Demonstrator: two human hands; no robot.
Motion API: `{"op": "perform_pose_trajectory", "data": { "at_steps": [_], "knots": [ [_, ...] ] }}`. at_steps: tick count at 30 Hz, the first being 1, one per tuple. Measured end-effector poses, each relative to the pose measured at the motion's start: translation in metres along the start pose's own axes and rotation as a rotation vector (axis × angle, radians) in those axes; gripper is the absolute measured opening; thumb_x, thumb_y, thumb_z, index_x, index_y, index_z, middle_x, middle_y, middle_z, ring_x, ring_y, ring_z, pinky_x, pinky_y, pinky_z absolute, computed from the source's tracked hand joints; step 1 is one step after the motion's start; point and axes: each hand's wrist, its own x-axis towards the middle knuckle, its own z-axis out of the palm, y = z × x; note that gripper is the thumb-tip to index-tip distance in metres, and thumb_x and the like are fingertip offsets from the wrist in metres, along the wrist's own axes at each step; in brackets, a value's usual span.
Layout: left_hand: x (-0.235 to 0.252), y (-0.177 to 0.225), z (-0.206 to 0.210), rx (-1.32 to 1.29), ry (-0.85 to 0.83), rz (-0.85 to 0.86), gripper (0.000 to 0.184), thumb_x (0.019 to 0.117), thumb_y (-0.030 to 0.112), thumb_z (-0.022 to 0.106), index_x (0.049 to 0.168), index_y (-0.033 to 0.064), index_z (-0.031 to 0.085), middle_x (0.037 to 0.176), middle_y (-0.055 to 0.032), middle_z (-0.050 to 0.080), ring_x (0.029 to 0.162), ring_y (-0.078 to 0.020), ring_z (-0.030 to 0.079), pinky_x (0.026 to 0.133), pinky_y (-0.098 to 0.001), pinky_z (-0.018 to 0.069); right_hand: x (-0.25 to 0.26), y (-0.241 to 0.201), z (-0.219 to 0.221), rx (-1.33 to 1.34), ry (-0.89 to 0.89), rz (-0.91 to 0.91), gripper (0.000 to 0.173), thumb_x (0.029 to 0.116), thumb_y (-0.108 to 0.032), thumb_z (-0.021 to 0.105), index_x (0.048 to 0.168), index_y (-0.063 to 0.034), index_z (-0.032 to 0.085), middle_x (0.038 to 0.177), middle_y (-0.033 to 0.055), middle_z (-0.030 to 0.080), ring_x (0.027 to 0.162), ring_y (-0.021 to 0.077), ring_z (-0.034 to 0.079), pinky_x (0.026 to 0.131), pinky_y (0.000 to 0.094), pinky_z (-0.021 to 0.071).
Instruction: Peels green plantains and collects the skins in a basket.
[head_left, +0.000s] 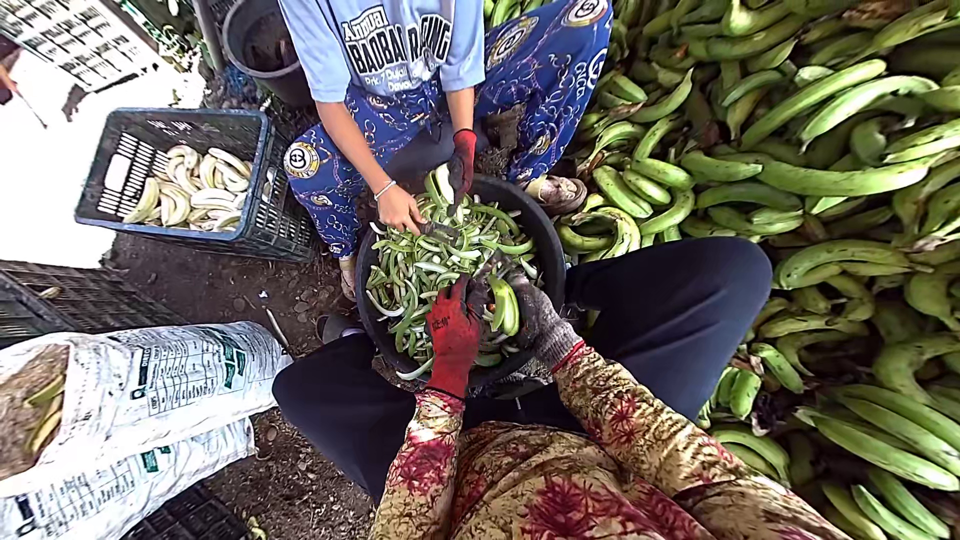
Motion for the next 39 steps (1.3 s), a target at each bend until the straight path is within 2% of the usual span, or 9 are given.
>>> {"op": "perform_pose_trajectory", "data": {
  "at_steps": [4, 7, 9, 12, 15, 19, 25, 30, 39],
  "knots": [
    [0.014, -0.023, -0.003, -0.191, -0.067, -0.153, 0.047, 0.1099, 0.039, 0.039, 0.143, 0.0123, 0.058, 0.131, -0.0183, 0.066, 0.124, -0.0329, 0.062, 0.107, -0.0550, 0.0463, -0.001, -0.008, -0.006, -0.091, -0.129, -0.038, 0.047, 0.1093, -0.042, 0.035, 0.133, -0.0101, 0.060, 0.088, 0.0105, 0.067, 0.066, 0.0178, 0.064, 0.058, 0.0322, 0.0565],
    [0.013, -0.022, -0.012, -0.274, -0.051, -0.172, 0.050, 0.1108, 0.039, 0.036, 0.142, 0.0072, 0.057, 0.132, -0.0197, 0.065, 0.126, -0.0310, 0.060, 0.110, -0.0522, 0.0440, 0.010, -0.015, -0.019, 0.024, -0.145, 0.026, 0.050, 0.1081, -0.049, 0.035, 0.140, -0.0146, 0.053, 0.105, 0.0124, 0.070, 0.083, 0.0239, 0.070, 0.072, 0.0407, 0.0603],
    [0.010, -0.017, -0.018, -0.340, -0.033, -0.164, 0.052, 0.1102, 0.042, 0.037, 0.142, 0.0067, 0.057, 0.128, -0.0186, 0.066, 0.122, -0.0287, 0.062, 0.107, -0.0503, 0.0459, 0.019, -0.019, -0.022, 0.057, -0.113, 0.076, 0.054, 0.1058, -0.057, 0.038, 0.137, -0.0147, 0.052, 0.105, 0.0107, 0.068, 0.086, 0.0243, 0.068, 0.074, 0.0433, 0.0595],
    [0.006, -0.020, -0.016, -0.482, -0.054, -0.099, 0.043, 0.1074, 0.040, 0.044, 0.135, 0.0094, 0.058, 0.104, -0.0102, 0.066, 0.092, -0.0182, 0.063, 0.083, -0.0403, 0.0531, 0.030, -0.023, -0.025, 0.120, -0.059, 0.045, 0.044, 0.1046, -0.047, 0.050, 0.134, -0.0143, 0.054, 0.105, 0.0087, 0.069, 0.085, 0.0224, 0.069, 0.074, 0.0428, 0.0601],
    [-0.005, -0.020, -0.014, -0.665, -0.146, -0.043, 0.045, 0.1079, 0.033, 0.044, 0.145, 0.0087, 0.052, 0.112, -0.0089, 0.068, 0.093, -0.0130, 0.065, 0.084, -0.0333, 0.0563, 0.033, -0.027, -0.025, 0.138, -0.027, -0.021, 0.043, 0.1051, -0.047, 0.046, 0.134, -0.0173, 0.058, 0.099, 0.0061, 0.070, 0.079, 0.0193, 0.068, 0.069, 0.0392, 0.0595],
    [-0.029, 0.000, -0.015, -1.028, -0.312, -0.175, 0.043, 0.1088, 0.033, 0.045, 0.140, 0.0053, 0.054, 0.088, -0.0047, 0.066, 0.069, -0.0112, 0.062, 0.060, -0.0260, 0.0551, 0.031, -0.034, -0.020, 0.102, -0.023, -0.040, 0.051, 0.1032, -0.064, 0.035, 0.114, -0.0219, 0.062, 0.073, -0.0053, 0.056, 0.058, 0.0064, 0.054, 0.053, 0.0248, 0.0499],
    [-0.064, 0.020, -0.016, -1.116, -0.440, -0.247, 0.034, 0.1067, 0.027, 0.050, 0.125, 0.0002, 0.060, 0.083, -0.0070, 0.066, 0.066, -0.0144, 0.065, 0.058, -0.0276, 0.0570, 0.022, -0.045, -0.017, 0.132, -0.059, -0.052, 0.055, 0.1019, -0.069, 0.032, 0.111, -0.0234, 0.063, 0.065, -0.0073, 0.051, 0.051, 0.0035, 0.050, 0.048, 0.0213, 0.0475],
    [-0.067, 0.026, -0.015, -1.097, -0.421, -0.265, 0.030, 0.1078, 0.023, 0.047, 0.122, -0.0007, 0.060, 0.079, -0.0052, 0.064, 0.063, -0.0133, 0.063, 0.057, -0.0267, 0.0560, 0.034, -0.058, -0.006, 0.252, -0.085, -0.035, 0.063, 0.1074, -0.059, 0.020, 0.107, -0.0115, 0.062, 0.061, -0.0018, 0.053, 0.047, 0.0082, 0.053, 0.043, 0.0240, 0.0489],
    [-0.072, 0.021, -0.004, -1.003, -0.396, -0.262, 0.028, 0.1074, 0.022, 0.048, 0.123, 0.0018, 0.060, 0.081, -0.0042, 0.063, 0.063, -0.0124, 0.062, 0.057, -0.0271, 0.0560, 0.021, -0.045, -0.012, 0.118, -0.076, -0.014, 0.062, 0.0974, -0.076, 0.032, 0.108, -0.0232, 0.062, 0.063, -0.0069, 0.049, 0.048, 0.0040, 0.048, 0.044, 0.0222, 0.0456]
  ]
}}
